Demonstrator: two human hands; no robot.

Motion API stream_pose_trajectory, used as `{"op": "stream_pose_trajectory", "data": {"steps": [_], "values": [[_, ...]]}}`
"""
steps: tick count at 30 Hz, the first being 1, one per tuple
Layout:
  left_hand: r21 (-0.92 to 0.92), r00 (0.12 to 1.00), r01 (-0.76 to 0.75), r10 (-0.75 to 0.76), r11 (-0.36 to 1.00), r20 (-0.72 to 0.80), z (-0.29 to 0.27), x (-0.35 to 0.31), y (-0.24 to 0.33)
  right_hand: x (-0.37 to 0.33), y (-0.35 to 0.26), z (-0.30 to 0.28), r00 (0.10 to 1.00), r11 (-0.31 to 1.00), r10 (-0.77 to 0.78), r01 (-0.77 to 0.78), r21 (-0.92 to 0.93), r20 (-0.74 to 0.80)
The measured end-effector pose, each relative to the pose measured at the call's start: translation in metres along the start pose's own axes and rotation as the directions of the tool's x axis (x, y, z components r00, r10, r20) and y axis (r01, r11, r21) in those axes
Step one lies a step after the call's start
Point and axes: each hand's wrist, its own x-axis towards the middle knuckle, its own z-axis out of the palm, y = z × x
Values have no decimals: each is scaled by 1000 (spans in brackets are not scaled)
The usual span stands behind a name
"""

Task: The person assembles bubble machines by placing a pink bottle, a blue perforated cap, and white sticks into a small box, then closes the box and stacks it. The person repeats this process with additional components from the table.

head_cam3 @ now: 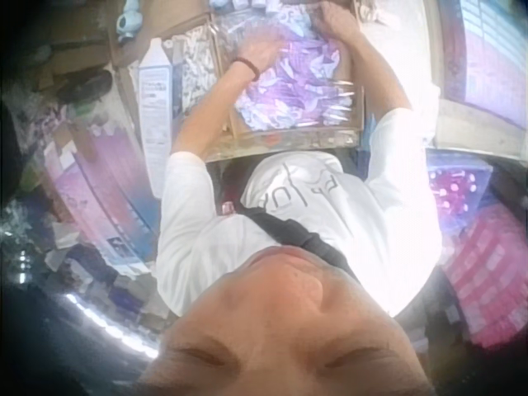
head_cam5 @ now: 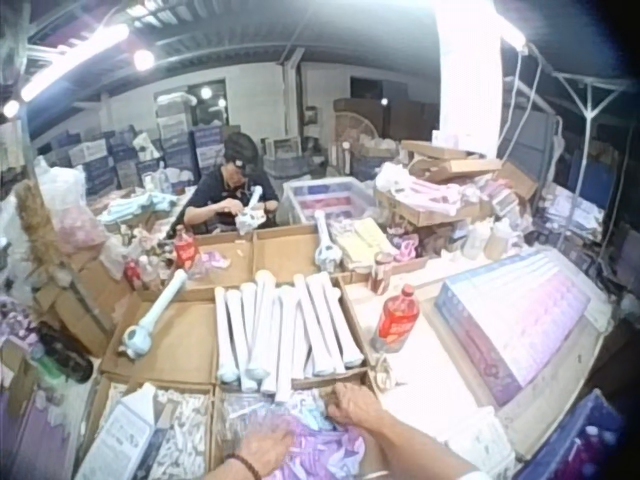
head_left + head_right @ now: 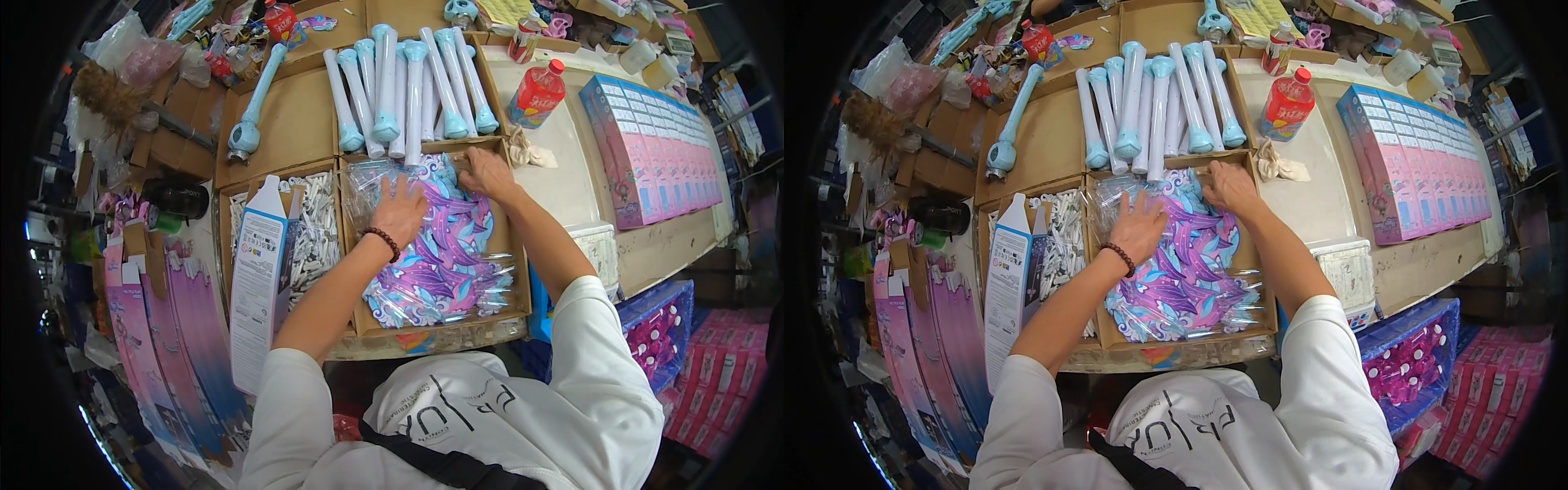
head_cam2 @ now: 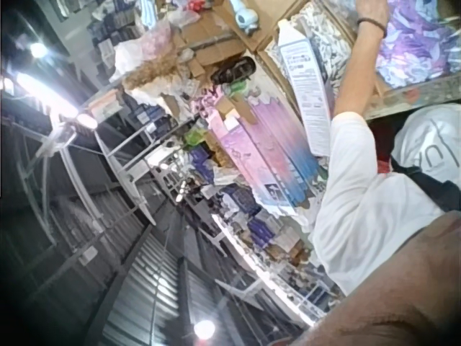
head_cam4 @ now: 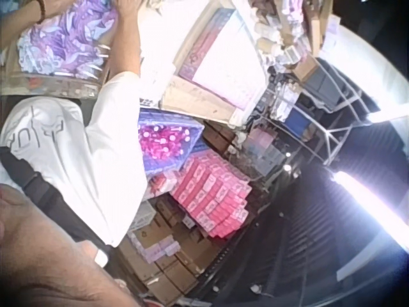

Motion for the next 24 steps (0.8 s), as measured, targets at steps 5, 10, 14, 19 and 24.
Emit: {"op": "stream_pose_trajectory", "data": {"steps": [5, 10, 14, 19, 24], "values": [[-33, 973, 205, -199, 978, 119, -9, -18, -15, 10, -17, 5, 848, 802, 398, -506, 317, 350], [69, 981, 193, -193, 979, -7, -9, -32, -6, 17, -31, 9, 868, 792, 299, -458, 405, 397], [-673, 961, 271, -237, 689, 144, -2, -23, 48, 22, -39, 23, 903, 784, 285, -413, 463, 322], [-731, 846, 477, -482, 488, 230, 15, -6, 61, 27, -30, 51, 895, 761, 268, -424, 490, 357], [-639, 734, 652, -551, 408, 397, 19, -19, 42, 23, -28, 56, 892, 723, 278, -438, 534, 357]]}}
